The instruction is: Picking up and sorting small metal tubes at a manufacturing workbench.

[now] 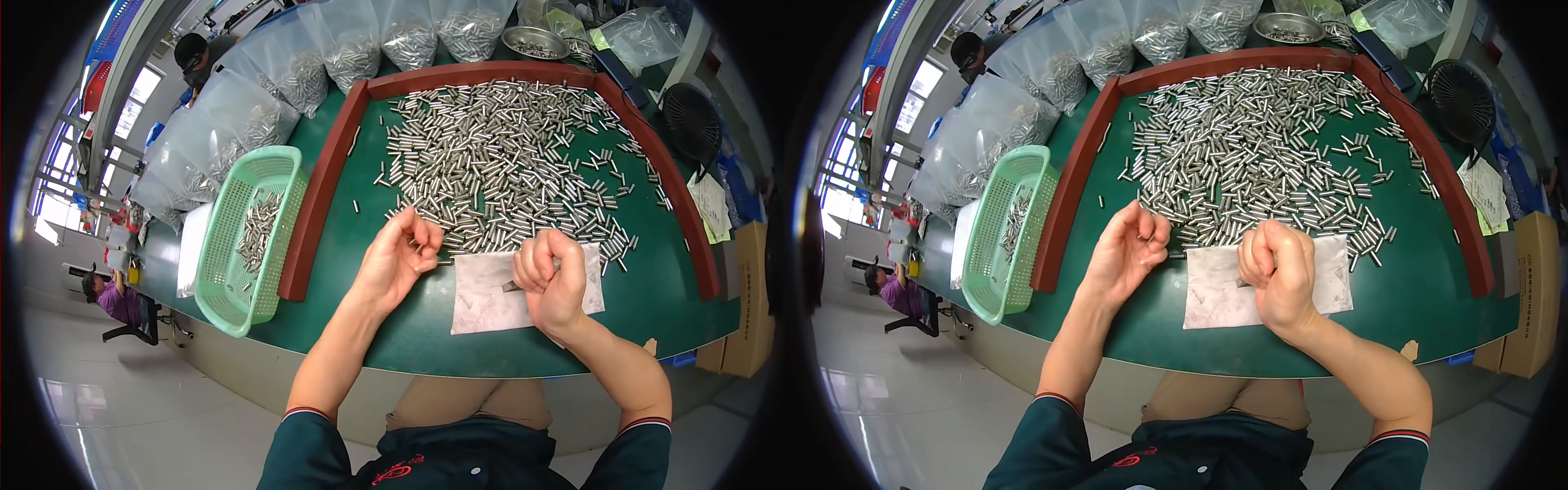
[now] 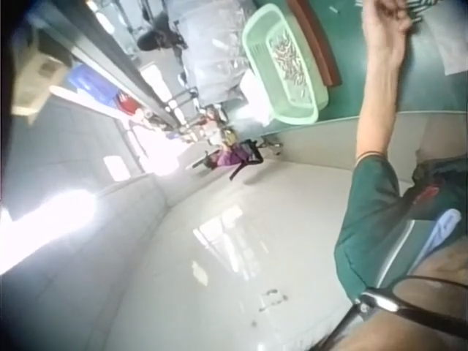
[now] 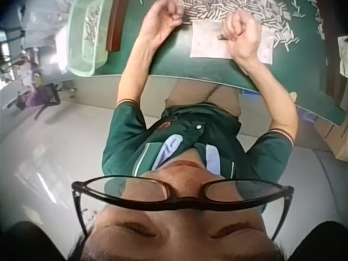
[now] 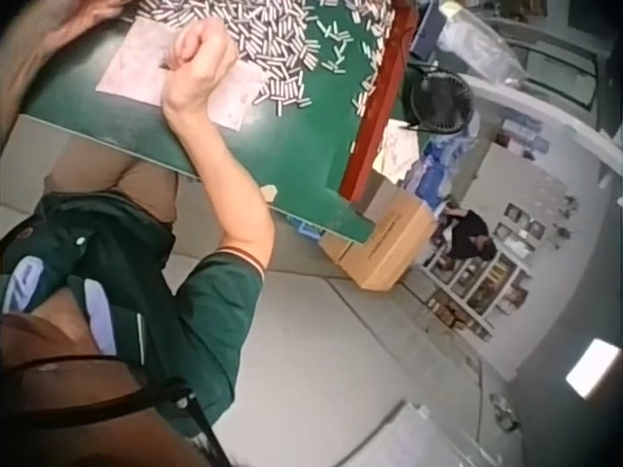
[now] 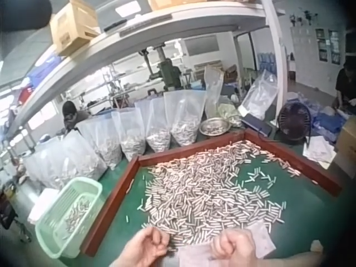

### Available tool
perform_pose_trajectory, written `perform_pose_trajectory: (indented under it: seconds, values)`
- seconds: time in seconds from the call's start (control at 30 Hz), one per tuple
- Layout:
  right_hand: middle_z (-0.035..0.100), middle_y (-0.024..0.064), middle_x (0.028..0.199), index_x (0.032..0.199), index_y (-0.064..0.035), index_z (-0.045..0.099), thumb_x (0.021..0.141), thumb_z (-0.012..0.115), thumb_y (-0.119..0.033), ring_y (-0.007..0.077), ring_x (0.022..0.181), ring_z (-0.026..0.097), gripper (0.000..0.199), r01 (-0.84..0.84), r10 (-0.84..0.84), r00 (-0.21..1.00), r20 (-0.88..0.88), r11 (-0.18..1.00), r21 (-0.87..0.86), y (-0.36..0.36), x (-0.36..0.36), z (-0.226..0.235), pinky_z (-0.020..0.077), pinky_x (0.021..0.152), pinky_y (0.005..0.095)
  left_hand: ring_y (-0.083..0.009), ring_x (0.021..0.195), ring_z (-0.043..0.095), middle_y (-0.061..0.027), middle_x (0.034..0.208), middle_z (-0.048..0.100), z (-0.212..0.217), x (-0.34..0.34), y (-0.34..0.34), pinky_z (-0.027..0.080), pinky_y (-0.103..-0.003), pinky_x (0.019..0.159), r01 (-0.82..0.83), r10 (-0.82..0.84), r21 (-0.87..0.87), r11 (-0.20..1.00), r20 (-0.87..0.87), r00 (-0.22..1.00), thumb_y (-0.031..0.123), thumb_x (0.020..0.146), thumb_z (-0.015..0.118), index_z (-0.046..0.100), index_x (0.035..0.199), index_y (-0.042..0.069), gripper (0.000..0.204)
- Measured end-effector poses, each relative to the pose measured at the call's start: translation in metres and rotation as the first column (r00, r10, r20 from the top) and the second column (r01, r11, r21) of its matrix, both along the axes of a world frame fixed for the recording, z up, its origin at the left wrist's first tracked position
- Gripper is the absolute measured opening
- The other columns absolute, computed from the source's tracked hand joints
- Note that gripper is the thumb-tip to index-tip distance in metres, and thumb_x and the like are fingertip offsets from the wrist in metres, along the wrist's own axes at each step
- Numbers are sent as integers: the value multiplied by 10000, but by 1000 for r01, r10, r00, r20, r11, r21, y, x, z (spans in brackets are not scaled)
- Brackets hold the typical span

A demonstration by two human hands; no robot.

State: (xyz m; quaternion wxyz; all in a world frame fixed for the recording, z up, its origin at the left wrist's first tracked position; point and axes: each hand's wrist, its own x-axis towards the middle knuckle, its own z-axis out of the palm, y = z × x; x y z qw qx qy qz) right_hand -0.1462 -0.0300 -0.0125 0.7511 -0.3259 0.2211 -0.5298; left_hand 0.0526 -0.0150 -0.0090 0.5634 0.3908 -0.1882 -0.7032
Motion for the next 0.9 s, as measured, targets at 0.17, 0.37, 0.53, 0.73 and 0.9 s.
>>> perform_pose_trajectory:
  seconds: [0.17, 0.37, 0.53, 0.73, 0.9]
  values:
    - [273, -3, 444, 505, -91, 289, 869, 333, -189, 79, 410, 192, 380, 16, -16, 1000, -5, 1000, 14, -1, 1, -3, 178, 397, 246, -48, 488, 294, 44, 541, 372, 4, 9, 5, 251, -205, 456, 278, -105, -94, 956, 776, 622, 144, 832, 564, 543, 705, 20, 179]
    - [279, -2, 445, 504, -92, 286, 864, 335, -188, 79, 409, 194, 376, 7, -7, 1000, -15, 1000, 9, -2, -1, -2, 178, 397, 247, -83, 443, 279, 4, 482, 246, 9, -6, 11, 273, -278, 419, 435, -6, -22, 900, 998, 64, 75, 674, 688, 596, 777, 2, 156]
    - [277, -1, 442, 505, -88, 292, 863, 342, -190, 78, 407, 194, 375, 6, -6, 1000, -6, 1000, 13, -2, 1, -1, 178, 395, 246, -75, 444, 281, 14, 477, 276, 8, -5, 12, 270, -266, 417, 448, 46, -67, 892, 997, 57, 62, 698, 660, 589, 753, -8, 114]
    - [279, -2, 441, 509, -85, 298, 867, 347, -196, 77, 406, 198, 378, 7, -7, 1000, -7, 1000, -7, -3, -1, -4, 176, 391, 244, -26, 438, 287, -29, 614, 520, 3, 4, 4, 232, -184, 408, 169, -131, -113, 979, 280, 951, 70, 851, 488, 513, 820, 46, 47]
    - [288, 1, 442, 510, -85, 301, 875, 346, -204, 78, 408, 208, 387, 1, -1, 1000, -9, 1000, -3, -2, 0, 0, 186, 393, 243, -20, 454, 271, -94, 743, 591, -7, 4, 5, 218, -172, 416, 216, -212, -74, 974, 69, 975, 56, 853, 512, 504, 844, 63, 14]
